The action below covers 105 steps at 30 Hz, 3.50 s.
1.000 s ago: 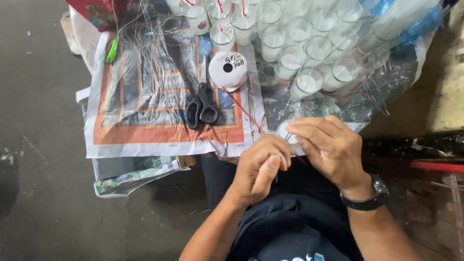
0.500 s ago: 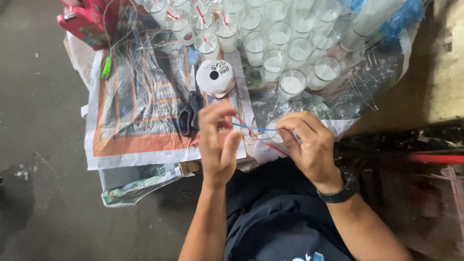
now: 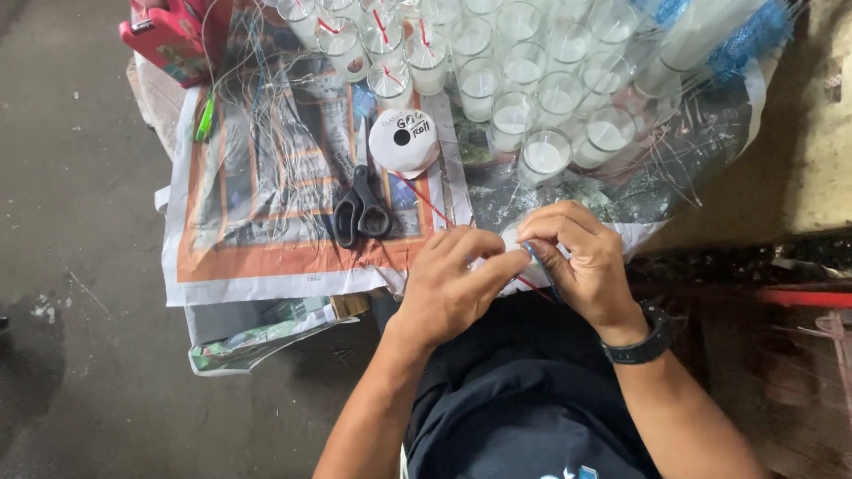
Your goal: Tying red decorative string around the necks of small glass jars in a production setting.
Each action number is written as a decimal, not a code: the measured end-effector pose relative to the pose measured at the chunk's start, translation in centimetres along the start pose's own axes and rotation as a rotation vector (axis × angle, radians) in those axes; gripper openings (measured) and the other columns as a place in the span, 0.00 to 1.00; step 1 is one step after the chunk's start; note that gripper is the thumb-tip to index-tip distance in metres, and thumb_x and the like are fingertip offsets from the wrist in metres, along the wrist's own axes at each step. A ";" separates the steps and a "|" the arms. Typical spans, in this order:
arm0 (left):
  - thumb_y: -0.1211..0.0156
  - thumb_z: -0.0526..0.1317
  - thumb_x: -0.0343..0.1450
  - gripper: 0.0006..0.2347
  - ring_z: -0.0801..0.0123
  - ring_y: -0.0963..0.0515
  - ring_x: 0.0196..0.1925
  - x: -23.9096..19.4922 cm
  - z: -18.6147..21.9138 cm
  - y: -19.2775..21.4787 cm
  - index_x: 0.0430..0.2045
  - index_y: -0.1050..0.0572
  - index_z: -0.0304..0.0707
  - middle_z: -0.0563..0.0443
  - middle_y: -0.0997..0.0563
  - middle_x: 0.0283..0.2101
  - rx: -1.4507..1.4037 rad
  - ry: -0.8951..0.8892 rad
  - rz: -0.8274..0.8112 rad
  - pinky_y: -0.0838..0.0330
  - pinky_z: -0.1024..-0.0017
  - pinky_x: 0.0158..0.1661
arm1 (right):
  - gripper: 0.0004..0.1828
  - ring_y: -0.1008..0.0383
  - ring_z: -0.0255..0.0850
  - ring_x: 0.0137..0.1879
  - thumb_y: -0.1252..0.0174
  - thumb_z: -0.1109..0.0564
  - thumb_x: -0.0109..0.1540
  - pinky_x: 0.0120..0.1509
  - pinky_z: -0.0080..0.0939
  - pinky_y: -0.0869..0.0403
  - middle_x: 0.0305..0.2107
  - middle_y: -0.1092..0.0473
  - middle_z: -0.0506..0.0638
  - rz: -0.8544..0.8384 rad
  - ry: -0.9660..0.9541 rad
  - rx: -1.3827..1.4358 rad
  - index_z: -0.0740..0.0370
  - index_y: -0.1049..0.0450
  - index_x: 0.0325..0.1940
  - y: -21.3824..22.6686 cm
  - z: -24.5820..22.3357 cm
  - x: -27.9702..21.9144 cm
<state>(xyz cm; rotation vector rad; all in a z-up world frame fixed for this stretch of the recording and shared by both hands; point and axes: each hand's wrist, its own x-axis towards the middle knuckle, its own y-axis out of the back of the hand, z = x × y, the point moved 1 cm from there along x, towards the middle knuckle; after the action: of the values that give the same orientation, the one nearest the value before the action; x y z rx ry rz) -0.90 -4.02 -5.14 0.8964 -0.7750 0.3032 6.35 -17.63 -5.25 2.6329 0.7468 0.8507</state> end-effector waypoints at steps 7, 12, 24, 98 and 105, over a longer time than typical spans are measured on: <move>0.61 0.38 0.70 0.10 0.64 0.31 0.24 0.8 0.6 0.5 0.25 0.28 0.42 0.50 0.32 0.28 0.051 -0.217 -0.026 0.39 0.74 0.25 | 0.08 0.36 0.41 0.27 0.49 0.54 0.57 0.33 0.36 0.33 0.27 0.30 0.50 -0.063 0.054 0.008 0.59 0.27 0.27 0.5 -0.5 0.8; 0.62 0.33 0.69 0.09 0.62 0.29 0.27 1.4 1.7 0.7 0.24 0.30 0.37 0.44 0.28 0.32 0.158 -0.330 0.039 0.39 0.76 0.25 | 0.05 0.37 0.43 0.24 0.45 0.58 0.54 0.30 0.36 0.33 0.26 0.30 0.51 -0.072 0.073 -0.023 0.62 0.27 0.26 0.4 -0.4 0.9; 0.49 0.35 0.65 0.03 0.61 0.29 0.23 1.6 -0.1 -1.1 0.25 0.28 0.39 0.52 0.29 0.21 -0.259 0.270 -0.004 0.33 0.72 0.27 | 0.04 0.33 0.43 0.25 0.49 0.61 0.56 0.33 0.37 0.34 0.24 0.29 0.48 0.059 0.006 -0.030 0.59 0.29 0.28 0.0 -0.2 -0.2; 0.50 0.44 0.65 0.11 0.75 0.34 0.20 1.2 -1.3 3.0 0.34 0.35 0.39 0.54 0.31 0.31 0.015 0.674 -0.140 0.37 0.75 0.24 | 0.13 0.30 0.43 0.43 0.58 0.61 0.59 0.50 0.36 0.32 0.40 0.34 0.56 -0.087 0.004 -0.357 0.65 0.35 0.46 4.3 -1.0 -5.2; 0.42 0.43 0.62 0.09 0.73 0.29 0.23 -2.0 -2.5 -3.2 0.29 0.25 0.40 0.51 0.25 0.20 -0.547 0.909 -0.090 0.34 0.76 0.26 | 0.12 0.33 0.37 0.27 0.47 0.63 0.51 0.32 0.36 0.30 0.35 0.32 0.48 -0.167 0.461 -0.493 0.56 0.28 0.38 3.2 -2.3 -1.0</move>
<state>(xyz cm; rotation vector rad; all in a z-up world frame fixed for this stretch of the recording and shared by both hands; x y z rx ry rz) 0.57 -3.86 -9.41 0.2072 0.0446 0.3525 5.51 -20.59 -2.55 1.9361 0.7302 1.4042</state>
